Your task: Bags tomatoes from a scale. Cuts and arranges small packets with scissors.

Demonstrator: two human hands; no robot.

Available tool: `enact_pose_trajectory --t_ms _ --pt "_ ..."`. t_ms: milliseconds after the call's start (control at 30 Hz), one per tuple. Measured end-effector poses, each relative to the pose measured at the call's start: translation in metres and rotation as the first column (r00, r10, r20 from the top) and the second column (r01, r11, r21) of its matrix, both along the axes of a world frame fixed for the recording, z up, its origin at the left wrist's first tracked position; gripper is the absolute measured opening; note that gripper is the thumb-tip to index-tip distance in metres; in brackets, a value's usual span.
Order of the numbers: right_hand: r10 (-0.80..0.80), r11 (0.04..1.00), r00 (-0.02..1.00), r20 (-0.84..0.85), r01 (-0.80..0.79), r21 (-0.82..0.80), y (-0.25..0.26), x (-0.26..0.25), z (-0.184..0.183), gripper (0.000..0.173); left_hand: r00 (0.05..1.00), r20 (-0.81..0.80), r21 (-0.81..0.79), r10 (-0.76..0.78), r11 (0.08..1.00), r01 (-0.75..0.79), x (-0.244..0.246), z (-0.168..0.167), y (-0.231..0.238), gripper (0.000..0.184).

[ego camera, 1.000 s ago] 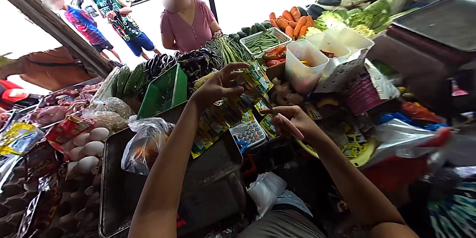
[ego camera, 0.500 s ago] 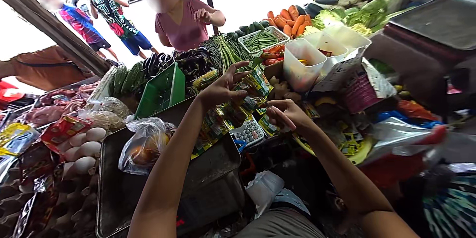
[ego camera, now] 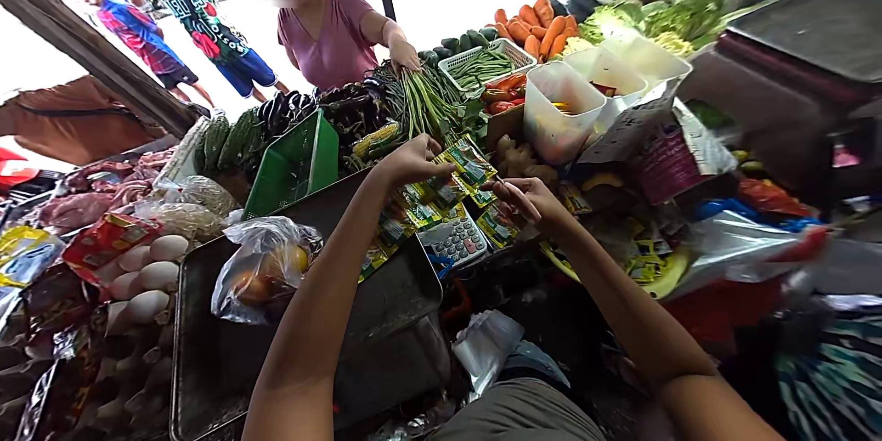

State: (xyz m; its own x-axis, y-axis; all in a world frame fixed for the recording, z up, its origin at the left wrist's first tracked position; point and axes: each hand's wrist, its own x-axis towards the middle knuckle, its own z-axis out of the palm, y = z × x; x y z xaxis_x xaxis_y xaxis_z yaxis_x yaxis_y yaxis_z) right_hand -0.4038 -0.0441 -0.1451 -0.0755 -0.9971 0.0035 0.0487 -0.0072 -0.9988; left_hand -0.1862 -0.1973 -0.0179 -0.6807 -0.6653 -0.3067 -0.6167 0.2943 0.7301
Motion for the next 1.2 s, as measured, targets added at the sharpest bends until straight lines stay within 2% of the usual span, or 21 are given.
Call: enact_pose_trajectory --t_ms 67,233,433,533,633,700,767,833,967,1067,1133,1200 --pt "-0.004 1.0 1.0 -0.001 0.004 0.011 -0.002 -0.002 -0.005 0.044 1.0 -0.005 0.03 -0.01 1.0 0.01 0.004 0.0 -0.003 0.055" --pt "0.031 0.999 0.999 0.036 -0.032 0.04 -0.007 -0.005 -0.015 0.047 0.995 -0.065 -0.032 -0.079 0.997 0.077 0.004 0.004 -0.004 0.025" --pt "0.031 1.0 0.998 0.053 -0.031 -0.001 -0.007 -0.004 -0.013 0.045 0.996 -0.016 -0.034 -0.092 0.995 0.092 0.004 0.0 -0.005 0.038" --pt "-0.011 1.0 0.999 0.053 0.011 0.007 -0.009 0.002 -0.012 0.041 0.99 0.021 -0.166 -0.141 0.976 0.143 0.005 0.004 -0.004 0.04" --pt "-0.031 0.999 0.984 0.178 0.029 0.015 -0.014 0.006 -0.022 0.046 0.987 0.055 -0.134 -0.15 0.979 0.156 0.004 0.01 0.0 0.039" --pt "-0.024 1.0 0.967 0.254 0.018 0.024 -0.014 0.005 -0.029 0.062 0.988 0.045 -0.064 -0.151 0.986 0.154 0.005 0.007 0.001 0.037" --pt "0.0 0.997 0.953 0.303 -0.024 0.076 -0.013 -0.002 -0.044 0.071 0.985 0.037 -0.042 -0.171 0.984 0.173 0.006 0.005 -0.001 0.035" --pt "0.045 0.981 0.905 0.423 -0.12 0.153 -0.009 -0.009 -0.062 0.07 0.983 0.073 -0.067 -0.17 0.982 0.175 0.006 0.007 0.0 0.032" --pt "-0.031 0.934 0.79 0.613 -0.195 0.298 0.005 -0.013 -0.084 0.066 0.985 0.119 -0.235 -0.127 0.96 0.153 0.008 0.011 -0.003 0.028" --pt "0.029 0.931 0.767 0.641 -0.253 0.261 0.021 -0.017 -0.091 0.075 0.999 -0.029 -0.289 -0.016 0.957 0.007 0.011 0.015 -0.004 0.028" --pt "0.085 0.923 0.795 0.601 -0.29 0.253 0.033 -0.019 -0.091 0.081 0.983 -0.169 -0.169 0.07 0.981 -0.099 0.011 0.025 0.003 0.025" --pt "0.127 0.922 0.881 0.456 -0.274 0.272 0.047 -0.018 -0.082 0.074 0.956 -0.285 -0.025 0.068 0.997 -0.078 0.012 0.031 0.008 0.031"
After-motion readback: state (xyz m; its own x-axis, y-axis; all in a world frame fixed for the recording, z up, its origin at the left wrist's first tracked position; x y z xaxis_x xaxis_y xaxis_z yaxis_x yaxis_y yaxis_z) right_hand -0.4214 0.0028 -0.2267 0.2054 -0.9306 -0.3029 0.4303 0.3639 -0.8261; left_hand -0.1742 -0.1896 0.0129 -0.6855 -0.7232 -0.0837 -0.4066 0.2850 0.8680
